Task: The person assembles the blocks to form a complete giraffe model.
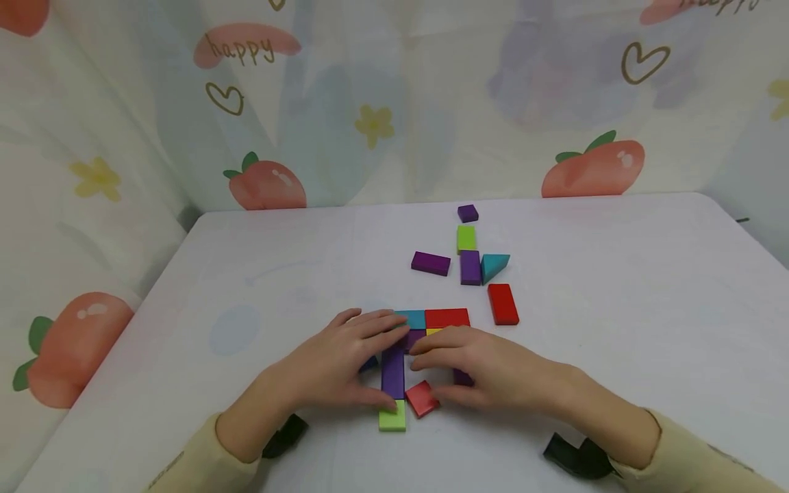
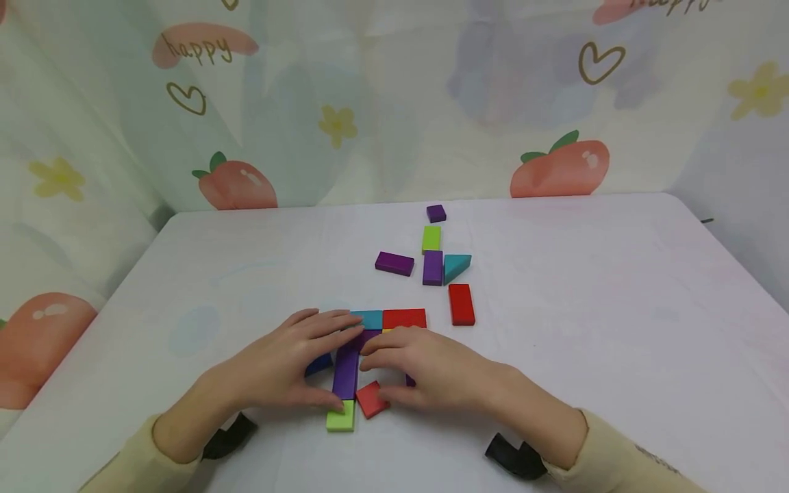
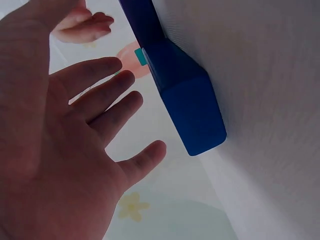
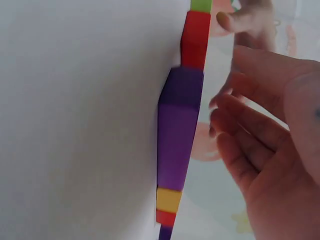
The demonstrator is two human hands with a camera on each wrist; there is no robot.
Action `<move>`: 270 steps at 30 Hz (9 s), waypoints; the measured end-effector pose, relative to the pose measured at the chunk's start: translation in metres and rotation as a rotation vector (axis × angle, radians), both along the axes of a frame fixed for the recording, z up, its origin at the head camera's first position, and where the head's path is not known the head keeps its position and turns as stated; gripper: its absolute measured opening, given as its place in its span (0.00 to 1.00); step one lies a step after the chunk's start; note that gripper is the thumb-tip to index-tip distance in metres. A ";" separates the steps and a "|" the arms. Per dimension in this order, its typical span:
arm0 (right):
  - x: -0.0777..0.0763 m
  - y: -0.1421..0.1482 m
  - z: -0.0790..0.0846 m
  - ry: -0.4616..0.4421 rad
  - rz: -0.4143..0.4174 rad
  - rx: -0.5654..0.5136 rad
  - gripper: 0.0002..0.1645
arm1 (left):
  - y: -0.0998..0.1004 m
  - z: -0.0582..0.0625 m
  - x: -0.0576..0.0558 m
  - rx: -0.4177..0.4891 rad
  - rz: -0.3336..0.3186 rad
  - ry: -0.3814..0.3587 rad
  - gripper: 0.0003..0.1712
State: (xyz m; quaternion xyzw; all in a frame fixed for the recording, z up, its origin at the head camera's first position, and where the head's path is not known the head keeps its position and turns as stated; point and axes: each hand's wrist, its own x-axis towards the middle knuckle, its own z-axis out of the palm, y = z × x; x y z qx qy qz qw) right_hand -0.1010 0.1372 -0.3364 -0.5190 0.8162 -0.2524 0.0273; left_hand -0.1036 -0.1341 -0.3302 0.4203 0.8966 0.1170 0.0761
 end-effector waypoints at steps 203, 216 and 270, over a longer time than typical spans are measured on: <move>-0.045 0.068 0.004 -0.184 -0.495 0.171 0.34 | 0.003 -0.008 -0.005 -0.068 0.028 -0.135 0.47; -0.047 0.069 0.005 -0.172 -0.491 0.183 0.34 | 0.002 -0.007 -0.004 -0.063 0.024 -0.135 0.47; -0.098 0.029 0.008 -0.055 -0.654 0.288 0.30 | 0.003 -0.006 -0.005 -0.069 0.033 -0.152 0.47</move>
